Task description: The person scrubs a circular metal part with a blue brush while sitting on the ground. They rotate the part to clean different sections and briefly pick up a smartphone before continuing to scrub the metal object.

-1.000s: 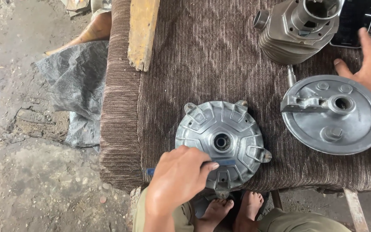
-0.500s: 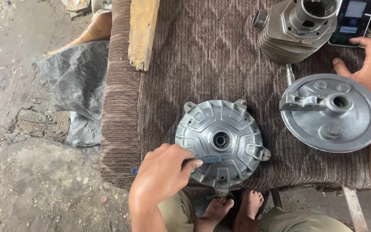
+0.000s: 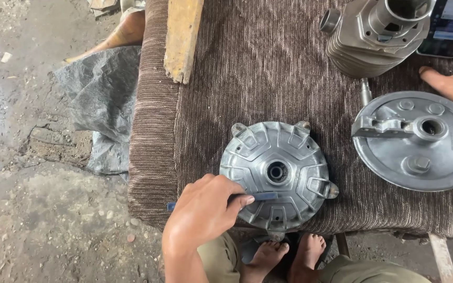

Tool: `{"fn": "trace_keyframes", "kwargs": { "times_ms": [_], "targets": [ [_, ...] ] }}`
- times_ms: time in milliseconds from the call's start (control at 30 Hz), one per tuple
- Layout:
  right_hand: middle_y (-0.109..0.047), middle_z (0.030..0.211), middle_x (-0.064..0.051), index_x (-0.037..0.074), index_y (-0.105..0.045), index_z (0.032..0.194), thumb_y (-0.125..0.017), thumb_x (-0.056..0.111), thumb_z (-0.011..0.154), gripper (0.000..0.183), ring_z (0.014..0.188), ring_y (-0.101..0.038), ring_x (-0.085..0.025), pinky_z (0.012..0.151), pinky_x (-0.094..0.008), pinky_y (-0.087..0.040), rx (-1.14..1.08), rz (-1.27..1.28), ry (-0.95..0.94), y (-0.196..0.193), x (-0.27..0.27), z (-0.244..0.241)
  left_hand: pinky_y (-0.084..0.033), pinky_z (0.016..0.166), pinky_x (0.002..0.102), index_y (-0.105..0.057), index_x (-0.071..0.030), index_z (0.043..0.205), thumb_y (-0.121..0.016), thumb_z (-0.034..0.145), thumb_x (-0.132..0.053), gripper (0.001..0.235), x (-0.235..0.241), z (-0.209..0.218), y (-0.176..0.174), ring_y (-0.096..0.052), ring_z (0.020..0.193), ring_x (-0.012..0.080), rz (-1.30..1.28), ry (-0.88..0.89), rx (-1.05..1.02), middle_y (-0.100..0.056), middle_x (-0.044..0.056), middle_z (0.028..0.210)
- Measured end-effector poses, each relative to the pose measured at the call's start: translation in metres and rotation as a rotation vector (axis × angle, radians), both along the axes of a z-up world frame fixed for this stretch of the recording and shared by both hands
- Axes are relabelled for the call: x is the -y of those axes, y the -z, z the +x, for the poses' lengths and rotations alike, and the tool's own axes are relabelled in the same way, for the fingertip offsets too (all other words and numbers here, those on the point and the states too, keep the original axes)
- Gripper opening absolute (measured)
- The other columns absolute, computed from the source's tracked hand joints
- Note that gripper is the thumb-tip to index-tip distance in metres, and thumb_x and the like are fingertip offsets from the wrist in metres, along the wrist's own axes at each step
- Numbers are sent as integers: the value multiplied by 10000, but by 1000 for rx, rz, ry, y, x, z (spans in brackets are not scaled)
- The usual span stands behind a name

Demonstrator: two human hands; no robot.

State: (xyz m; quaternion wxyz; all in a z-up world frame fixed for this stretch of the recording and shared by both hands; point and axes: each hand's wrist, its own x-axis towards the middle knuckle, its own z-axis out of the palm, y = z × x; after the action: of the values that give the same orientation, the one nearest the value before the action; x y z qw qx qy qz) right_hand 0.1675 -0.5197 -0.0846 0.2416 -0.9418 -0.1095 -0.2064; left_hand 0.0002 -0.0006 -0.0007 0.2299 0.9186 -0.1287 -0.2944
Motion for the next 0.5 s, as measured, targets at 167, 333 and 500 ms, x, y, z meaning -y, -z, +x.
{"fn": "trace_keyframes", "kwargs": {
  "times_ms": [167,333,500],
  "targets": [
    [-646,1412,-360,-212,-674,1511,-803,39,1111,490,1313,-579,-444,1154,-491,-444,153,-174,-43,15,11,-18,-489,723,457,-683,-131,772,-576,1044,-397,395,-1,1,-5,-643,782,321,18,-3,-18,-694,27,704],
    [-406,1595,-309,-170,-694,1485,-789,132,1057,533,1355,-428,-434,1154,-508,-393,148,-247,27,10,9,-14,-484,754,442,-718,-173,806,-580,1015,-432,359,-9,-1,0,-647,824,330,29,-30,32,-744,2,751],
    [-397,1493,-418,-225,-347,1526,-760,4,1003,705,1377,-377,-537,1158,-552,-265,55,-60,58,-16,-22,-19,-467,745,428,-706,-177,789,-580,1018,-434,367,-7,0,-2,-624,795,328,57,-27,25,-718,13,710]
  ]
}}
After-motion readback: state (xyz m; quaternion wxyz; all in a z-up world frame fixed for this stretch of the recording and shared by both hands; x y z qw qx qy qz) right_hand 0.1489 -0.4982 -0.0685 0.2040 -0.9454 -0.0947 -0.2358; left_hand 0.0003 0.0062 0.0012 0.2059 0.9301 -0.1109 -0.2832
